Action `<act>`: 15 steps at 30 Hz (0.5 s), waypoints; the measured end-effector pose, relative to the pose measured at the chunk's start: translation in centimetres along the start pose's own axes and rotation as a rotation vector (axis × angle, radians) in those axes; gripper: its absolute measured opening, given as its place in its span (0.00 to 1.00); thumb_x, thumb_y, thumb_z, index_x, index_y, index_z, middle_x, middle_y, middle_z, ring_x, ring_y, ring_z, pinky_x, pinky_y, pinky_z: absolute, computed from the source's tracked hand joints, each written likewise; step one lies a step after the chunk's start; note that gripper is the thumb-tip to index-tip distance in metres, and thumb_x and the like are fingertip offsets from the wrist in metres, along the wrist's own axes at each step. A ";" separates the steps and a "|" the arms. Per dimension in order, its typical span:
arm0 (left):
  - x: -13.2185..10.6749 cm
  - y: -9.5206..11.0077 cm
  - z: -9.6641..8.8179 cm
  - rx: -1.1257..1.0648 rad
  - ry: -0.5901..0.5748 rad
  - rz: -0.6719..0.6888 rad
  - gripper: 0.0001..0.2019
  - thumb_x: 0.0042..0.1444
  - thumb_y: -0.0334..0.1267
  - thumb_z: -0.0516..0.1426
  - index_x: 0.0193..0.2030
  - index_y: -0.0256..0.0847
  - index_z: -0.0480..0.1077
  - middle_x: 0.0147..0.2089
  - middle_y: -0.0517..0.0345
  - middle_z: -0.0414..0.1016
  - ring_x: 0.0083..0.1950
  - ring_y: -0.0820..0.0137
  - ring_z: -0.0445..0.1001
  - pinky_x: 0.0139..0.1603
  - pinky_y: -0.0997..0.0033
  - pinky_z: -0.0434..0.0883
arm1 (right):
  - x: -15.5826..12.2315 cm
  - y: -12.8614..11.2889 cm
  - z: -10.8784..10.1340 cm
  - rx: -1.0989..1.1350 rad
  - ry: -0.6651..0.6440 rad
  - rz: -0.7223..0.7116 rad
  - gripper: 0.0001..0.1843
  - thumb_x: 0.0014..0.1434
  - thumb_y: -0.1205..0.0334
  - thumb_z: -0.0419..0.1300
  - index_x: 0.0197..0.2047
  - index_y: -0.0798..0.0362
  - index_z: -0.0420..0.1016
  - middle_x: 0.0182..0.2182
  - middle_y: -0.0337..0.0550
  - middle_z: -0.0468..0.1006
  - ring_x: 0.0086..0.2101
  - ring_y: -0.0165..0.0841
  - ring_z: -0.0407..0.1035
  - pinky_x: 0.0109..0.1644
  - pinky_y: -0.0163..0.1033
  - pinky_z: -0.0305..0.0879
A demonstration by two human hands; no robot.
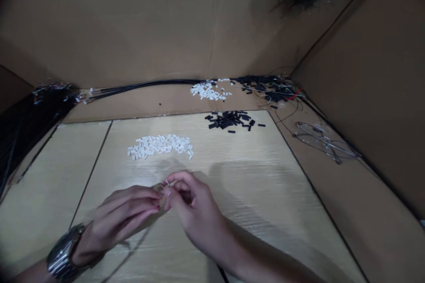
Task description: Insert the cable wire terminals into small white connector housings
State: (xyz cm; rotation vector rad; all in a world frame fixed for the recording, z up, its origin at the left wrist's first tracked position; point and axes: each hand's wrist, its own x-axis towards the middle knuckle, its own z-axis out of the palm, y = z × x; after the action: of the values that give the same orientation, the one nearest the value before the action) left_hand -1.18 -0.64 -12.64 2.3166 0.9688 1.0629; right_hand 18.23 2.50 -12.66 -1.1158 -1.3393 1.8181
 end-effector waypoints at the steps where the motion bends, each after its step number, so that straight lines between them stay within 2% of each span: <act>1: 0.0 0.0 0.1 -0.016 -0.022 0.000 0.13 0.58 0.23 0.59 0.50 0.37 0.71 0.44 0.50 0.80 0.45 0.67 0.79 0.45 0.71 0.78 | 0.1 -0.1 -0.1 -0.009 -0.008 0.032 0.10 0.62 0.57 0.58 0.44 0.52 0.70 0.23 0.33 0.70 0.16 0.21 0.54 0.18 0.30 0.51; 3: 0.0 0.1 0.2 -0.054 -0.039 -0.008 0.14 0.59 0.24 0.59 0.51 0.38 0.70 0.43 0.51 0.81 0.43 0.67 0.80 0.43 0.72 0.79 | 0.2 -0.2 -0.3 -0.061 -0.067 0.101 0.11 0.61 0.55 0.59 0.43 0.53 0.71 0.22 0.32 0.70 0.13 0.19 0.52 0.14 0.29 0.48; 6: -0.1 0.1 0.5 -0.064 -0.059 0.005 0.15 0.59 0.24 0.59 0.52 0.39 0.70 0.42 0.52 0.81 0.42 0.67 0.80 0.42 0.72 0.79 | 0.3 -0.4 -0.7 -0.132 -0.179 0.191 0.13 0.62 0.52 0.58 0.33 0.54 0.71 0.20 0.32 0.68 0.11 0.19 0.53 0.11 0.28 0.47; 9: -0.4 0.0 0.7 -0.080 -0.042 -0.002 0.15 0.58 0.23 0.58 0.50 0.39 0.71 0.42 0.51 0.80 0.43 0.67 0.79 0.44 0.71 0.77 | 0.3 -0.4 -0.6 -0.127 -0.166 0.216 0.15 0.61 0.52 0.58 0.28 0.53 0.66 0.19 0.31 0.67 0.10 0.19 0.53 0.10 0.28 0.48; 11: -0.5 0.1 1.0 -0.184 0.005 -0.099 0.13 0.57 0.23 0.59 0.47 0.39 0.72 0.41 0.52 0.79 0.43 0.69 0.78 0.44 0.72 0.76 | 0.3 -0.5 -0.4 -0.109 -0.119 0.205 0.15 0.60 0.54 0.59 0.27 0.52 0.65 0.18 0.30 0.67 0.10 0.19 0.52 0.11 0.28 0.47; 15: -0.4 0.2 1.5 -0.381 0.105 -0.414 0.05 0.58 0.27 0.60 0.40 0.39 0.71 0.36 0.56 0.77 0.35 0.74 0.75 0.36 0.76 0.73 | 0.0 -0.6 0.3 -0.061 -0.043 0.130 0.15 0.60 0.54 0.59 0.26 0.52 0.64 0.16 0.29 0.65 0.11 0.19 0.50 0.13 0.29 0.45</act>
State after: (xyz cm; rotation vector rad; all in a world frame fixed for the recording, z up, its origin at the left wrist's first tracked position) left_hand -0.09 -1.16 -13.70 1.6794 1.1117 1.0866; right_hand 17.93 2.50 -12.02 -1.2274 -1.3844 1.9146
